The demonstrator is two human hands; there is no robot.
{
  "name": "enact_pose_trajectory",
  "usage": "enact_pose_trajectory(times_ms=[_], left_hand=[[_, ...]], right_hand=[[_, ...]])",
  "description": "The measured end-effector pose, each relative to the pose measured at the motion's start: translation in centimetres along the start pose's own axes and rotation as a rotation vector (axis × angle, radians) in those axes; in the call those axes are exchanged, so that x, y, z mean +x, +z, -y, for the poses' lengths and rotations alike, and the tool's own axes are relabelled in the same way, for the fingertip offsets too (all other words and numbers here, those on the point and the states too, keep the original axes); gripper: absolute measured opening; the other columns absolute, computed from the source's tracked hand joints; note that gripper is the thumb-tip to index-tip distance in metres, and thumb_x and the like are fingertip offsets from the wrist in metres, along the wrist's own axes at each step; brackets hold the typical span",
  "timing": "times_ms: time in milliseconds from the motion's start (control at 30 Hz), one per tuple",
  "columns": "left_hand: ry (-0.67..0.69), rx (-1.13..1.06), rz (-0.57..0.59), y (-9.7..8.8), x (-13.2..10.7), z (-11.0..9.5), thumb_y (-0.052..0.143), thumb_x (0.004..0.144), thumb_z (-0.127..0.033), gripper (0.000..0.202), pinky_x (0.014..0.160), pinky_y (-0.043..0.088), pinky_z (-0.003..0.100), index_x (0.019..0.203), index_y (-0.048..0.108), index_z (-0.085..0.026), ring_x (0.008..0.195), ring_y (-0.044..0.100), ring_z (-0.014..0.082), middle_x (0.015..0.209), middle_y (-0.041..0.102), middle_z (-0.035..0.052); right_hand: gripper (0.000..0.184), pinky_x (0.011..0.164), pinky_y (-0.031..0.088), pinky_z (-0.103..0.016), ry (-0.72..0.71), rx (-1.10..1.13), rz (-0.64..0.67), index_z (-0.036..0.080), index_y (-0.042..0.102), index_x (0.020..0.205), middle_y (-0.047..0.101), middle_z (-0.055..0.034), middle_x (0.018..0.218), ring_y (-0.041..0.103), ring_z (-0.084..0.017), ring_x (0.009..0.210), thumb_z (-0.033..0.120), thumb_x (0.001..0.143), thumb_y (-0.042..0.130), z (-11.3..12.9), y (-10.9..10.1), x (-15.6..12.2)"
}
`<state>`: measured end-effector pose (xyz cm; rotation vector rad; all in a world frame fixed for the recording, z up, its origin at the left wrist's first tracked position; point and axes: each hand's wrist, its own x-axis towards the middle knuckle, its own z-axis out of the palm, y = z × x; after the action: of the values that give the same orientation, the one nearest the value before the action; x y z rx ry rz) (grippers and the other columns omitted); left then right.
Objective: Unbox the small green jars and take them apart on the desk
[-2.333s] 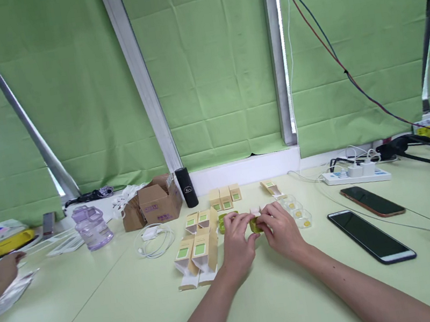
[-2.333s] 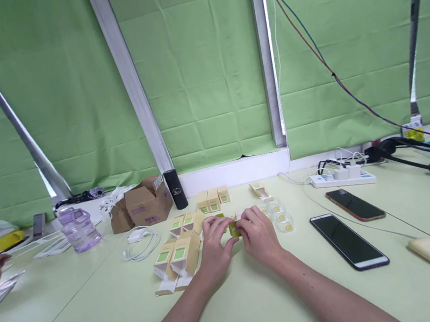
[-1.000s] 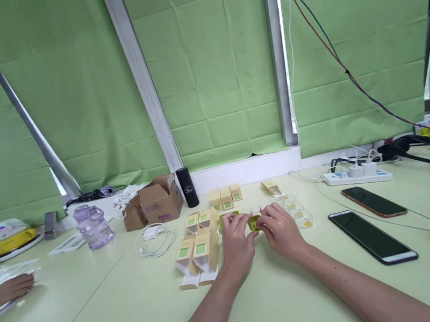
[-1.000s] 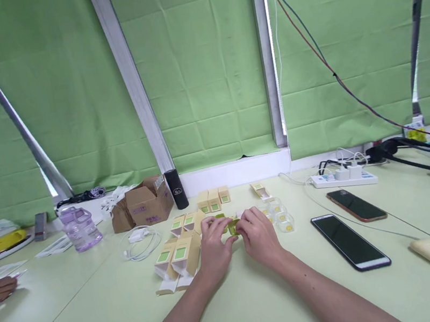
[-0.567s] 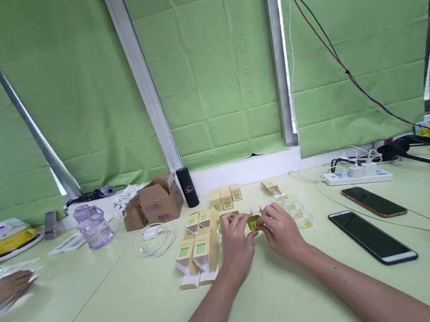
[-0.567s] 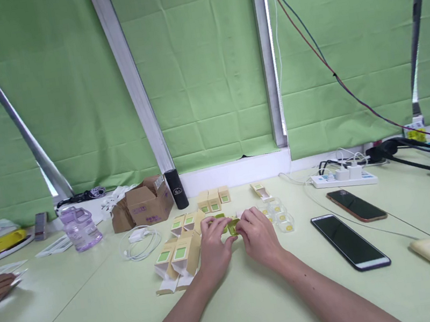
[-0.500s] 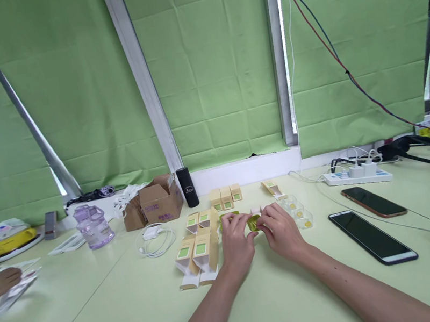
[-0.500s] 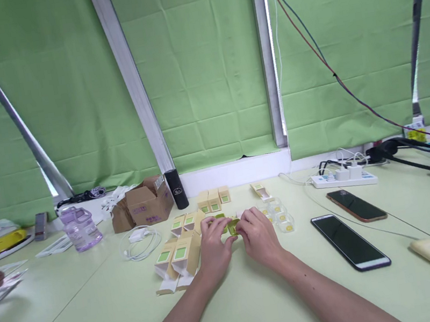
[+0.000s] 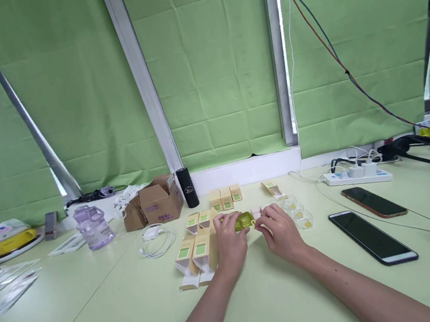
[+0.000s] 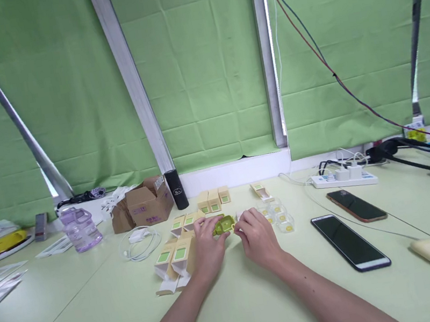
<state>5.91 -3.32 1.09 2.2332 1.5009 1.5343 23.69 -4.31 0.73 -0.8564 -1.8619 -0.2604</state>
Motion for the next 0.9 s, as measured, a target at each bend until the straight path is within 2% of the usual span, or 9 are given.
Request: enact_pose_trajectory(times_ms=[200,500,700,900], left_hand=[[-0.035,-0.018,-0.038,0.0,0.1,-0.1,0.07,0.082,-0.012,0.041,0.109,0.044,0.045,0.12,0.067,-0.026,0.126,0.047,0.0269,0.119,0.068,0.0045],[-0.269,-0.16,-0.166,-0.4,0.6,0.4,0.073,0.082,-0.033,0.043,0.103,0.048,0.044,0.124,0.07,-0.024,0.122,0.056,0.0284,0.12,0.062,0.0103],[-0.329,-0.252,-0.196,-0.5,0.8,0.4,0.074,0.081,-0.035,0.043,0.094,0.054,0.042,0.123,0.072,-0.023,0.111,0.062,0.0277,0.12,0.063,0.0131],[-0.354,-0.263,-0.198,-0.7,0.9,0.0,0.076,0.08,-0.035,0.044,0.091,0.055,0.041,0.123,0.073,-0.023,0.107,0.063,0.027,0.12,0.064,0.013]], right_hand=[[0.02,0.07,0.039,-0.034,0.033,0.005,0.005,0.021,0.065,0.088,0.06,-0.0055,0.086,0.051,-0.022,0.085,0.005,0.092,0.054,-0.2,0.1,-0.2],[0.019,0.077,0.039,-0.034,0.12,-0.083,0.131,0.021,0.067,0.084,0.065,-0.0047,0.089,0.052,-0.022,0.091,0.004,0.088,0.061,-1.8,2.2,-0.5],[0.021,0.08,0.036,-0.037,0.096,-0.209,0.204,0.021,0.07,0.079,0.065,-0.0063,0.085,0.051,-0.024,0.093,0.003,0.087,0.062,-2.7,4.1,0.1],[0.02,0.083,0.034,-0.037,0.141,-0.255,0.266,0.02,0.072,0.08,0.066,-0.0071,0.086,0.051,-0.024,0.093,0.004,0.086,0.062,-3.6,5.6,0.4]])
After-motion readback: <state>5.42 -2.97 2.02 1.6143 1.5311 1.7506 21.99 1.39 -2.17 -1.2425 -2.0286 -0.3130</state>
